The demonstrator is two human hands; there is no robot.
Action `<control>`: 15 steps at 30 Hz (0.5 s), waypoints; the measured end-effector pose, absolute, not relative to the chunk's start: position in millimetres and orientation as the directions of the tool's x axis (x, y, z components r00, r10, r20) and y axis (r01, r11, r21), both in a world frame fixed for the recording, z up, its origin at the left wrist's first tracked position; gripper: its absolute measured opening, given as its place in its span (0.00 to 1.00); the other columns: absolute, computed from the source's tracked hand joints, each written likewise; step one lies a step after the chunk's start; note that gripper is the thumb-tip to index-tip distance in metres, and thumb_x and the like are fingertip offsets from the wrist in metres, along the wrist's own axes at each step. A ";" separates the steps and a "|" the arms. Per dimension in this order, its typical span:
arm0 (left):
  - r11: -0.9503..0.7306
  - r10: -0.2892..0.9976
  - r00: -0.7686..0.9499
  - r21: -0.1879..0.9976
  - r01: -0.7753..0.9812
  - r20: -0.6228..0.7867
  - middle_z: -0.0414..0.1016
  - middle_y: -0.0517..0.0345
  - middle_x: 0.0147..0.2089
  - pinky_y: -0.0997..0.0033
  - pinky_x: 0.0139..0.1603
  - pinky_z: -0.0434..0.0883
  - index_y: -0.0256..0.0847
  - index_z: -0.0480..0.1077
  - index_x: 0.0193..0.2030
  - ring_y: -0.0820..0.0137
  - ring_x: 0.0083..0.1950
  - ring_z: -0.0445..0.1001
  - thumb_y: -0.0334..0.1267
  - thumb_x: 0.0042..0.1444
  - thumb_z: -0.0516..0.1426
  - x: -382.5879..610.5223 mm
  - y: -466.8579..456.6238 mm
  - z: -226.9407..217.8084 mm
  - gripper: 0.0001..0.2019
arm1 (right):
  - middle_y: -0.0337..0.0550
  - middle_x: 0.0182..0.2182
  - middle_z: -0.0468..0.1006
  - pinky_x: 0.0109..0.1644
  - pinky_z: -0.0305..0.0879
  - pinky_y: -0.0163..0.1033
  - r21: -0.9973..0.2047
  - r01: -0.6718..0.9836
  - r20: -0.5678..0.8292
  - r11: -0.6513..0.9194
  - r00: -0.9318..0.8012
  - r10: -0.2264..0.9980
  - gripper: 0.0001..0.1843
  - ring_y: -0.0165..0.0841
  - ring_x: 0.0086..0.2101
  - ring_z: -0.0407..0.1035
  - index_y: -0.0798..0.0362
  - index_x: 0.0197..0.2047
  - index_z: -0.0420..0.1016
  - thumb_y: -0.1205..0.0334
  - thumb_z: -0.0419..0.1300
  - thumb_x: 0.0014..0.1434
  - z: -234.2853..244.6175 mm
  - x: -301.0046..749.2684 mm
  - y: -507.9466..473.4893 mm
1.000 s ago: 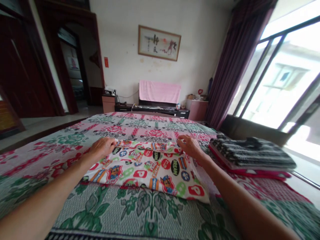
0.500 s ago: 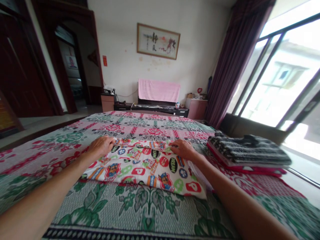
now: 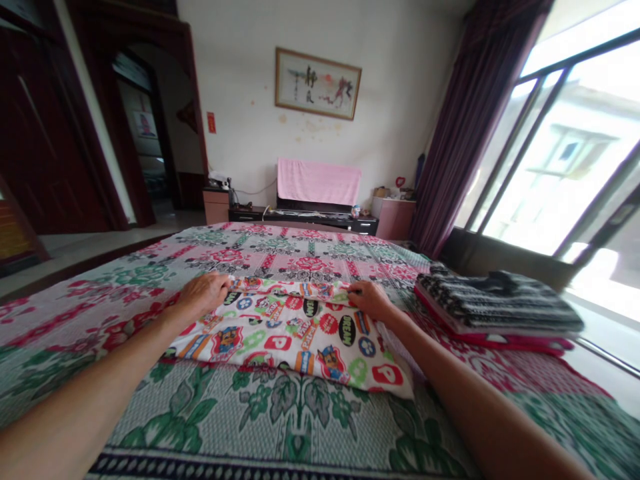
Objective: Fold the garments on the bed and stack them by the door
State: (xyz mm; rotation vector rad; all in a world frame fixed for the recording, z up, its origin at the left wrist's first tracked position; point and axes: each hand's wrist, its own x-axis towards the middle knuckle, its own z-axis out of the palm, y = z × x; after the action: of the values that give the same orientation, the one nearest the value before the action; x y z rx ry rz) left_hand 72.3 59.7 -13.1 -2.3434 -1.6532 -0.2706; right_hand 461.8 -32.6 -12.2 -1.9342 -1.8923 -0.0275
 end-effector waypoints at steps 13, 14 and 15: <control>-0.309 0.903 0.327 -0.109 0.945 0.277 0.75 0.54 0.38 0.72 0.36 0.63 0.44 0.73 0.39 0.67 0.38 0.73 0.38 0.57 0.47 73.5 59.1 -10.9 0.14 | 0.39 0.30 0.81 0.37 0.66 0.33 -0.578 0.780 0.079 0.240 -0.240 0.968 0.09 0.30 0.31 0.73 0.53 0.34 0.80 0.62 0.58 0.53 40.7 471.0 -55.5; -0.307 0.904 0.325 -0.107 0.946 0.278 0.75 0.54 0.38 0.72 0.36 0.63 0.44 0.73 0.39 0.66 0.38 0.73 0.38 0.56 0.47 73.9 58.5 -10.5 0.14 | 0.39 0.31 0.81 0.37 0.67 0.33 -0.660 0.725 -0.071 0.197 -0.321 0.944 0.10 0.29 0.31 0.73 0.53 0.36 0.79 0.59 0.60 0.52 45.1 472.5 -60.0; -0.305 0.904 0.323 -0.105 0.946 0.280 0.75 0.54 0.38 0.72 0.36 0.63 0.44 0.73 0.39 0.66 0.38 0.73 0.38 0.56 0.47 74.3 58.0 -10.1 0.14 | 0.39 0.32 0.81 0.36 0.68 0.33 -0.724 0.676 -0.188 0.138 -0.386 0.903 0.12 0.28 0.30 0.73 0.53 0.37 0.79 0.56 0.62 0.51 47.9 474.2 -63.7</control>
State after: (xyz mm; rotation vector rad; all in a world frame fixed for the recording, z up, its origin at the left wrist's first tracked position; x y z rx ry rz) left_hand 74.3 58.0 -10.1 -2.3402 -1.6767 -0.2450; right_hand 474.2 -63.7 47.9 -1.5348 -2.1254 1.0993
